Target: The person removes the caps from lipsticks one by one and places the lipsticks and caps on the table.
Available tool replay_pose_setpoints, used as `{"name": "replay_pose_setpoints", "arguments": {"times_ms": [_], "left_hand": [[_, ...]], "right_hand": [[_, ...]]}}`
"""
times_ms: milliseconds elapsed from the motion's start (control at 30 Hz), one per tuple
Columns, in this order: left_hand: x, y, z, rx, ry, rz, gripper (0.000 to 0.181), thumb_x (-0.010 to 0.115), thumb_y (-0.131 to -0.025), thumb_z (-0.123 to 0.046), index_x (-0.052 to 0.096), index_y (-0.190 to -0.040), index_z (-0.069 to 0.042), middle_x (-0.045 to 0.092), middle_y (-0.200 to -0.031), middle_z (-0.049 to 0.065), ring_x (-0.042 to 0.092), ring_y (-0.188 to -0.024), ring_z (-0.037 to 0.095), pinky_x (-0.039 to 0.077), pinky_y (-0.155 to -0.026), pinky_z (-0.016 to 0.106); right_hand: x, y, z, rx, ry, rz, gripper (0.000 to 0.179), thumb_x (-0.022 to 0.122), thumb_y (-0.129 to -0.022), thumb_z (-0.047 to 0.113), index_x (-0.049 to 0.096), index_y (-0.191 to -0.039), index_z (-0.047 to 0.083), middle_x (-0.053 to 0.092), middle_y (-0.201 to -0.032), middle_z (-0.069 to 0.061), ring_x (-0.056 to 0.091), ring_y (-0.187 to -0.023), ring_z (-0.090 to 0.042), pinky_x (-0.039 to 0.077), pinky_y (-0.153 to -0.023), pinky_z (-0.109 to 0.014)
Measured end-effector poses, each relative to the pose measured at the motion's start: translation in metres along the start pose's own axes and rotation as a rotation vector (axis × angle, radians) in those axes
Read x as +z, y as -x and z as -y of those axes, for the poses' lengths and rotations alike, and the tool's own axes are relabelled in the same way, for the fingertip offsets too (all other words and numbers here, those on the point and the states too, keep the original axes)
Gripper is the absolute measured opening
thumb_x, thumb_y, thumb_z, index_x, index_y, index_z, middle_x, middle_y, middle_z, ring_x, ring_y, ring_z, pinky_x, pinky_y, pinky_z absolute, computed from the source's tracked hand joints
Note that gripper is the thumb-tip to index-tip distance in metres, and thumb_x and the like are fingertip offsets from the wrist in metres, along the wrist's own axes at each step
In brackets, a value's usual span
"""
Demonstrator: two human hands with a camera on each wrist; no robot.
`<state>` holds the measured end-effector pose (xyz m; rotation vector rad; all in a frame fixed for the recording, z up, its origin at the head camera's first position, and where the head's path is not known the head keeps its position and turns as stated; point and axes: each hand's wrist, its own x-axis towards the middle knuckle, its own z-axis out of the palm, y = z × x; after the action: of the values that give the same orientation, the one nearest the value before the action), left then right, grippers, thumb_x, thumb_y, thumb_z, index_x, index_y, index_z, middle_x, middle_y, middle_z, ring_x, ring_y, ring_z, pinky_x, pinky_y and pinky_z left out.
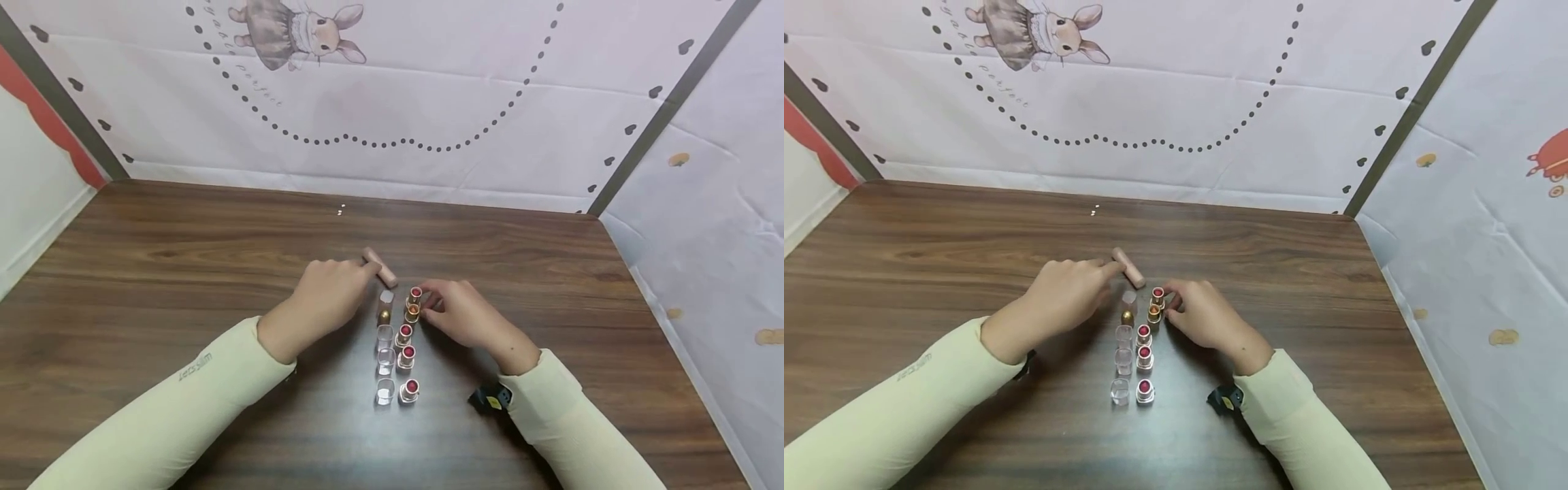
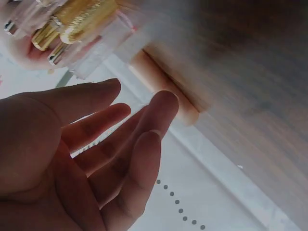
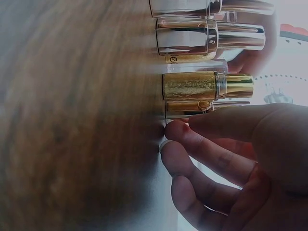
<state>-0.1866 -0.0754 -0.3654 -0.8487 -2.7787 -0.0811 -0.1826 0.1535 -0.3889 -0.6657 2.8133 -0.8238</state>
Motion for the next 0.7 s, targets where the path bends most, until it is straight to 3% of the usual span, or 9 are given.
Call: {"name": "replay_pose_setpoints", "arguments": {"times_ms": [100, 233, 367, 700], "left_hand": [[0.003, -0.009, 0.002, -0.001, 0.025, 0.025, 0.033, 0.061, -0.090, 0.001, 0.070, -0.114, -0.021, 0.074, -0.104, 0.002, 0.067, -0.065, 0.023, 0.046, -0.046, 0.040], [0.007, -0.021, 0.006, -0.037, 0.064, 0.108, 0.036, 0.061, -0.090, 0.000, 0.071, -0.114, -0.025, 0.070, -0.112, 0.006, 0.071, -0.084, 0.028, 0.052, -0.057, 0.046], [0.009, -0.029, 0.015, -0.041, 0.074, 0.161, 0.041, 0.059, -0.088, 0.004, 0.070, -0.116, -0.023, 0.065, -0.110, 0.008, 0.069, -0.082, 0.029, 0.052, -0.059, 0.046], [0.012, -0.042, 0.020, -0.002, 0.025, 0.198, 0.038, 0.056, -0.090, 0.005, 0.070, -0.115, -0.021, 0.068, -0.115, 0.005, 0.070, -0.087, 0.034, 0.054, -0.066, 0.049]], "right_hand": [[0.001, 0.000, -0.001, -0.017, 0.001, -0.008, 0.034, 0.070, -0.090, 0.009, 0.066, -0.124, 0.006, 0.076, -0.093, -0.004, 0.072, -0.087, -0.013, 0.057, -0.079, -0.033], [0.001, 0.000, -0.002, -0.012, 0.001, -0.008, 0.035, 0.070, -0.091, 0.009, 0.066, -0.125, 0.007, 0.076, -0.093, -0.003, 0.072, -0.087, -0.014, 0.057, -0.079, -0.033], [0.001, -0.003, 0.003, 0.020, 0.004, 0.015, 0.036, 0.070, -0.091, 0.011, 0.065, -0.127, 0.007, 0.075, -0.094, -0.003, 0.071, -0.087, -0.013, 0.057, -0.079, -0.033], [-0.001, -0.008, 0.005, 0.024, 0.015, -0.009, 0.036, 0.070, -0.091, 0.011, 0.065, -0.126, 0.006, 0.075, -0.094, -0.004, 0.072, -0.088, -0.014, 0.057, -0.080, -0.034]]}}
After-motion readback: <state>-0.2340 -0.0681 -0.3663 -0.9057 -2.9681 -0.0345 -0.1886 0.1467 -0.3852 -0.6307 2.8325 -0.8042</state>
